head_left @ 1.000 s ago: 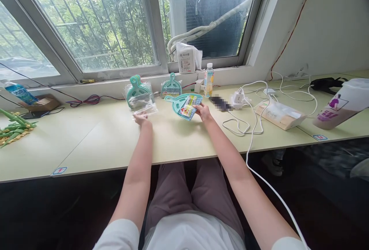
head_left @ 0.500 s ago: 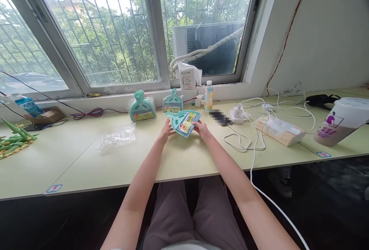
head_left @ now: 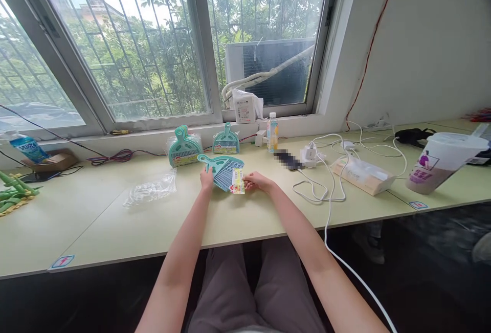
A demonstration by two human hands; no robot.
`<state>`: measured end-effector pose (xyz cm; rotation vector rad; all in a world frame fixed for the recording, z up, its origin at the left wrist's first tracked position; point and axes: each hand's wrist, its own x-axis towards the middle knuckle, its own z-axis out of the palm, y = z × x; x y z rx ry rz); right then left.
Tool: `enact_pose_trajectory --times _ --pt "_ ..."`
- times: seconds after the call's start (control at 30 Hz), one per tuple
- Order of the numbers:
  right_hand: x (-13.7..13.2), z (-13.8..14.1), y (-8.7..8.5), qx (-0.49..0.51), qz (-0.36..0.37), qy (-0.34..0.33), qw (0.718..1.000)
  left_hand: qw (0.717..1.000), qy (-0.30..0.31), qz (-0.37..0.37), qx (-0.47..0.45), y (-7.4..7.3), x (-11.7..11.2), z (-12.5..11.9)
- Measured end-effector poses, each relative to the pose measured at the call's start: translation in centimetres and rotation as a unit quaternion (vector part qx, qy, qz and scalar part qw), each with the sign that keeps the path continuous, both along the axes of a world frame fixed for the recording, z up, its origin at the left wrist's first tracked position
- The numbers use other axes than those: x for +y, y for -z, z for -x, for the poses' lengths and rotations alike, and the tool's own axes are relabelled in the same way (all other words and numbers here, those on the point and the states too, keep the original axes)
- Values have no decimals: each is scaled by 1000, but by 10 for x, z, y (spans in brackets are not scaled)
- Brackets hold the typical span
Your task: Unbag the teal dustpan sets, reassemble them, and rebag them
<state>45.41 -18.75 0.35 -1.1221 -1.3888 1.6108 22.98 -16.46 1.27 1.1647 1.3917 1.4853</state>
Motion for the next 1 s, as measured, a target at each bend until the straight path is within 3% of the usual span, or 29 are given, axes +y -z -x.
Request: enact_pose_trajectory --times 0.1,0.17,0.23,0.3,0.37,0.5,0.63,0.7,0.8,0.9,1.0 --pt "1 -12 -10 72 -47 146 986 999 -44 12 2 -3 -2 2" --pt "2 -23 -14 126 -89 291 944 999 -40 14 3 -4 -2 3" --pt "4 -30 -13 115 -88 359 922 999 -37 17 5 -5 0 1" --pt "4 -27 -10 20 -86 341 936 999 -33 19 9 -4 1 -2" --pt "2 -13 -5 -126 -148 307 932 999 -20 16 24 -2 3 -9" --pt "-6 23 1 -344 -323 277 837 995 46 -25 81 2 -2 -27" --pt "-15 31 -2 -430 -406 265 761 976 100 -113 159 4 -14 -44" --pt "-17 25 -4 -443 -426 272 740 968 117 -143 168 3 -19 -50" --pt "-16 19 -6 -418 -412 289 756 970 155 -133 129 2 -18 -55" --pt "-11 17 -10 -329 -382 315 804 967 204 -119 92 4 -8 -53" --pt "-5 9 -17 -158 -356 318 864 972 156 -109 135 8 5 -37"
